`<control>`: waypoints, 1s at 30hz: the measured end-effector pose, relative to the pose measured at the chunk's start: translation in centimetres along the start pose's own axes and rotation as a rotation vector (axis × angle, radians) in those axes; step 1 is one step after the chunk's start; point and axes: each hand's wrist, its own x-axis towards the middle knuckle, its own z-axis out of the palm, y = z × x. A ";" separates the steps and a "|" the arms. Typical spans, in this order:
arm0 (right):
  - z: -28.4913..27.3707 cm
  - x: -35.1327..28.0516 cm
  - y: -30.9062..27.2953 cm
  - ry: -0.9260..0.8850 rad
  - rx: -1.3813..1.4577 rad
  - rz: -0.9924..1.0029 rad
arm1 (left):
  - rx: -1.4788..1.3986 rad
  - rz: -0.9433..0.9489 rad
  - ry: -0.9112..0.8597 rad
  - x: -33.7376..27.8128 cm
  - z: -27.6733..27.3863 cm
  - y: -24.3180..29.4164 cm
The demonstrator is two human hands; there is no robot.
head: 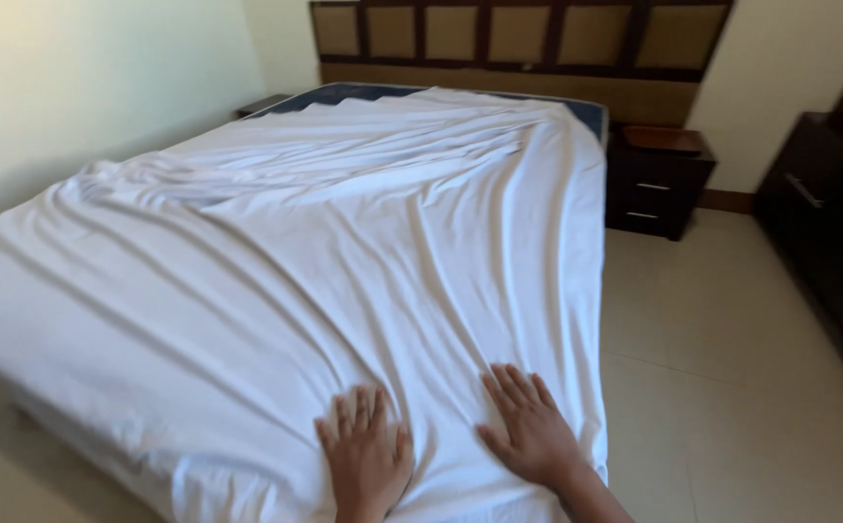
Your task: The person spreads a white sheet over a mattress in a bedroom. They repeatedly pull, smooth, and adjust the sheet with their hands to cover the mattress surface, moving around the bed to reach different sides.
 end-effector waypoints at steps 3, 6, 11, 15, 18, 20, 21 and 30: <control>-1.6 -1.6 -0.7 -0.067 -0.007 -0.003 | -0.012 0.007 0.038 -1.2 2.4 -1.1; -2.6 -2.0 -1.4 -0.079 -0.001 -0.021 | -0.010 0.046 0.175 -1.6 5.4 -2.5; -3.4 -1.2 -2.0 -0.238 0.035 0.078 | 0.128 0.034 0.209 -1.0 11.8 -4.1; -3.0 -0.4 -1.7 -0.312 0.005 0.142 | 0.128 0.021 0.017 1.3 8.1 -2.8; -2.4 -0.5 -1.3 -0.256 -0.021 0.072 | 0.247 -0.101 -0.495 1.9 4.5 -1.4; -3.1 0.0 -2.1 -0.309 -0.003 0.141 | 0.222 -0.091 -0.474 2.3 2.2 -0.7; -3.3 0.5 -2.4 -0.314 -0.007 0.140 | 0.217 -0.093 -0.477 2.8 1.3 -0.5; -0.5 5.8 -3.9 -0.213 -0.067 0.318 | 0.055 -0.082 -0.207 5.5 -1.1 -1.7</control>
